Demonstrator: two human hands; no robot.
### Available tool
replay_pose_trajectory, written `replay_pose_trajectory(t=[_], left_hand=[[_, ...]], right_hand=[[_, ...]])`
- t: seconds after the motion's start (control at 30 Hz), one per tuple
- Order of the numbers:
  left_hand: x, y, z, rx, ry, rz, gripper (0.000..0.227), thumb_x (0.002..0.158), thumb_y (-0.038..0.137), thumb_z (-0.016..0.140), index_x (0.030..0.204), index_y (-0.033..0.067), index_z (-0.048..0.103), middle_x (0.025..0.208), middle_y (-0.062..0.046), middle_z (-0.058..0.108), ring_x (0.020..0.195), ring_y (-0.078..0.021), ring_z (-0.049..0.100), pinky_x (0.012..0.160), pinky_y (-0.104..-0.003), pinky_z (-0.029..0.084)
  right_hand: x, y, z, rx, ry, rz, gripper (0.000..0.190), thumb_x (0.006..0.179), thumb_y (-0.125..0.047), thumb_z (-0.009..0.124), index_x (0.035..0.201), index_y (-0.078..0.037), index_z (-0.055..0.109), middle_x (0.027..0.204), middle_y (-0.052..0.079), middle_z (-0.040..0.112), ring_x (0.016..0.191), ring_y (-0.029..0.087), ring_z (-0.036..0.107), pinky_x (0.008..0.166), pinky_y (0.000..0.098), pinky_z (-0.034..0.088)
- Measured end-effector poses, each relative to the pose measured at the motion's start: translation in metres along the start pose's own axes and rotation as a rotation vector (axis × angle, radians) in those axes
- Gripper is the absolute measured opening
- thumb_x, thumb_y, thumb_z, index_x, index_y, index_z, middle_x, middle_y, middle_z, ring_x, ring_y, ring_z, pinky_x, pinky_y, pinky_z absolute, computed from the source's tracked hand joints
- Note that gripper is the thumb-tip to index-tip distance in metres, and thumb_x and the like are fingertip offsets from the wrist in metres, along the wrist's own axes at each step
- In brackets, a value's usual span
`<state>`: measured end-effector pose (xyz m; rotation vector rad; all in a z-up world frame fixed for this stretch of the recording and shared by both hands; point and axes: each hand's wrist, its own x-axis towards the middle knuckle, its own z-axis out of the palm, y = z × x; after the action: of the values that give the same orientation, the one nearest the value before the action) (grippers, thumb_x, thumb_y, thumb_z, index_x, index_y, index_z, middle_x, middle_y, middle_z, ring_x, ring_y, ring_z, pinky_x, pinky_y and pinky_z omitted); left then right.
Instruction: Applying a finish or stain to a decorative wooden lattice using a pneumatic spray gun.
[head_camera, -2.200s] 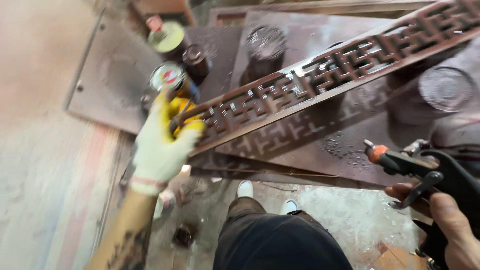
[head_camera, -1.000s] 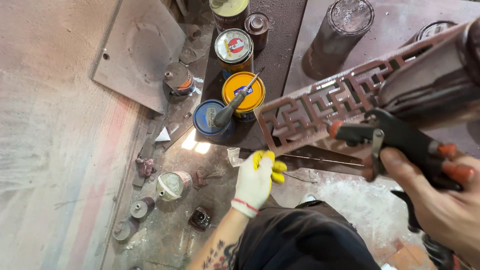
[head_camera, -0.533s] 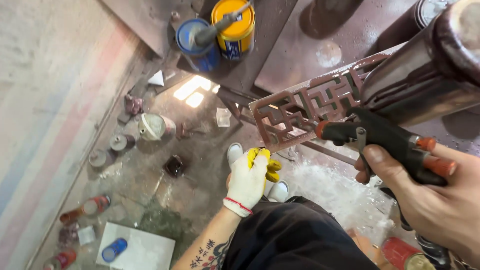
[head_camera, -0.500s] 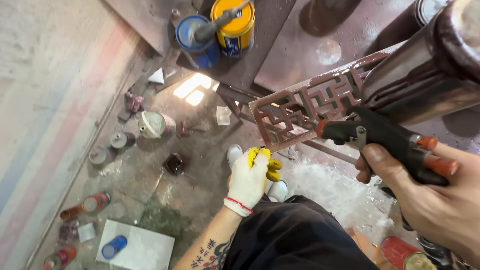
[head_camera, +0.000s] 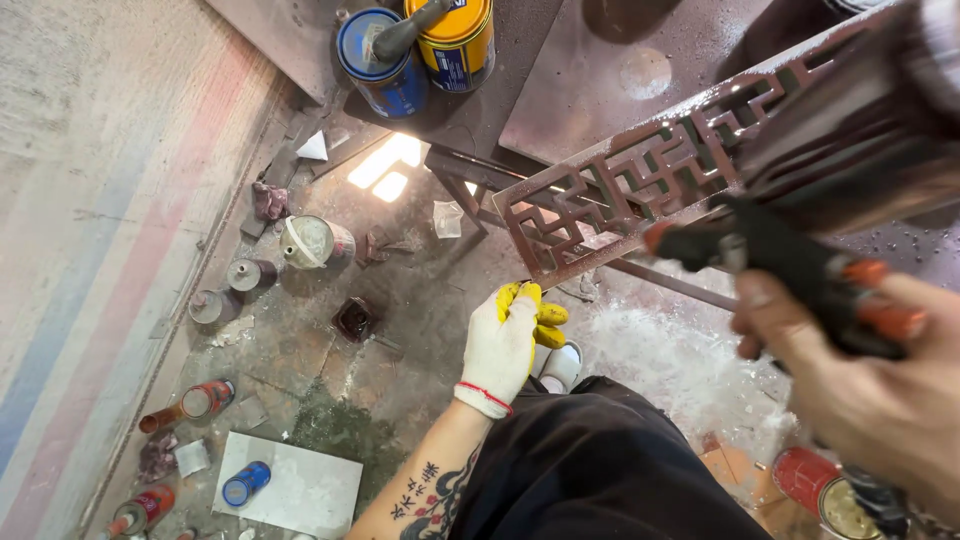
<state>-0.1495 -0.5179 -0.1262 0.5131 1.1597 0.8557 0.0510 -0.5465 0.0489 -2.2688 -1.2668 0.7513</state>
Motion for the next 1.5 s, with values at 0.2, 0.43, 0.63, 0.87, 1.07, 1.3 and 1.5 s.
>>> replay_pose_trajectory(t=[0.2, 0.43, 0.63, 0.87, 1.07, 1.3, 1.5], left_hand=[[0.015, -0.03, -0.014, -0.235, -0.072, -0.023, 0.026, 0.103, 0.011, 0.044, 0.112, -0.0082, 0.06, 0.089, -0.026, 0.072, 0.064, -0.0292, 0.065, 0.061, -0.037, 0.056], [0.002, -0.023, -0.025, -0.228, -0.066, -0.094, 0.042, 0.098, 0.023, 0.053, 0.118, -0.0128, 0.063, 0.088, -0.03, 0.073, 0.063, -0.0339, 0.066, 0.062, -0.037, 0.055], [0.006, -0.084, -0.123, -0.048, 0.115, -0.091, 0.048, 0.096, 0.011, 0.057, 0.139, -0.0101, 0.057, 0.087, -0.026, 0.074, 0.061, -0.0302, 0.069, 0.055, -0.034, 0.057], [-0.027, -0.256, -0.339, 0.408, 0.649, -0.66, 0.04, 0.1, 0.02, 0.054, 0.125, -0.0099, 0.062, 0.095, -0.03, 0.075, 0.065, -0.0372, 0.068, 0.055, -0.044, 0.054], [-0.074, -0.348, -0.433, 0.979, 0.298, -0.789, 0.043, 0.085, 0.035, 0.066, 0.121, 0.0107, 0.068, 0.103, -0.014, 0.08, 0.089, -0.0307, 0.076, 0.082, -0.036, 0.059], [-0.046, -0.256, -0.341, 0.324, 0.586, -0.734, 0.035, 0.101, 0.021, 0.054, 0.12, -0.0039, 0.071, 0.09, -0.025, 0.079, 0.065, -0.0349, 0.07, 0.059, -0.039, 0.049], [-0.028, -0.238, -0.34, 0.373, 0.515, -0.667, 0.031, 0.097, 0.012, 0.061, 0.12, -0.0064, 0.071, 0.09, -0.027, 0.079, 0.061, -0.0359, 0.07, 0.053, -0.039, 0.053]], right_hand=[[-0.007, -0.001, -0.001, 0.035, 0.028, -0.04, 0.023, 0.097, -0.011, 0.07, 0.083, 0.007, 0.075, 0.057, 0.02, 0.072, 0.025, 0.029, 0.048, 0.023, 0.0385, 0.033], [-0.018, -0.019, 0.002, 0.021, -0.009, 0.077, 0.014, 0.086, -0.01, 0.077, 0.093, 0.002, 0.082, 0.066, 0.015, 0.081, 0.051, 0.026, 0.072, 0.046, 0.0361, 0.053], [-0.007, 0.019, -0.005, 0.03, 0.036, -0.06, 0.025, 0.098, -0.014, 0.069, 0.084, 0.007, 0.075, 0.059, 0.02, 0.073, 0.027, 0.03, 0.054, 0.025, 0.0379, 0.038], [-0.035, 0.0, 0.001, 0.083, 0.028, -0.057, 0.016, 0.089, -0.01, 0.072, 0.089, 0.004, 0.079, 0.063, 0.016, 0.078, 0.04, 0.027, 0.068, 0.038, 0.0358, 0.053], [-0.047, 0.007, 0.005, 0.047, 0.068, 0.004, 0.017, 0.084, -0.011, 0.077, 0.09, 0.005, 0.079, 0.066, 0.016, 0.08, 0.045, 0.027, 0.074, 0.039, 0.0357, 0.058], [-0.047, 0.075, 0.017, 0.097, 0.11, 0.288, 0.034, 0.108, -0.017, 0.061, 0.087, 0.007, 0.073, 0.071, 0.021, 0.071, 0.041, 0.035, 0.056, 0.031, 0.0447, 0.037], [-0.082, 0.036, 0.014, -0.065, 0.03, 0.441, 0.033, 0.095, -0.019, 0.076, 0.076, 0.006, 0.085, 0.058, 0.02, 0.08, 0.032, 0.035, 0.06, 0.033, 0.0447, 0.049]])
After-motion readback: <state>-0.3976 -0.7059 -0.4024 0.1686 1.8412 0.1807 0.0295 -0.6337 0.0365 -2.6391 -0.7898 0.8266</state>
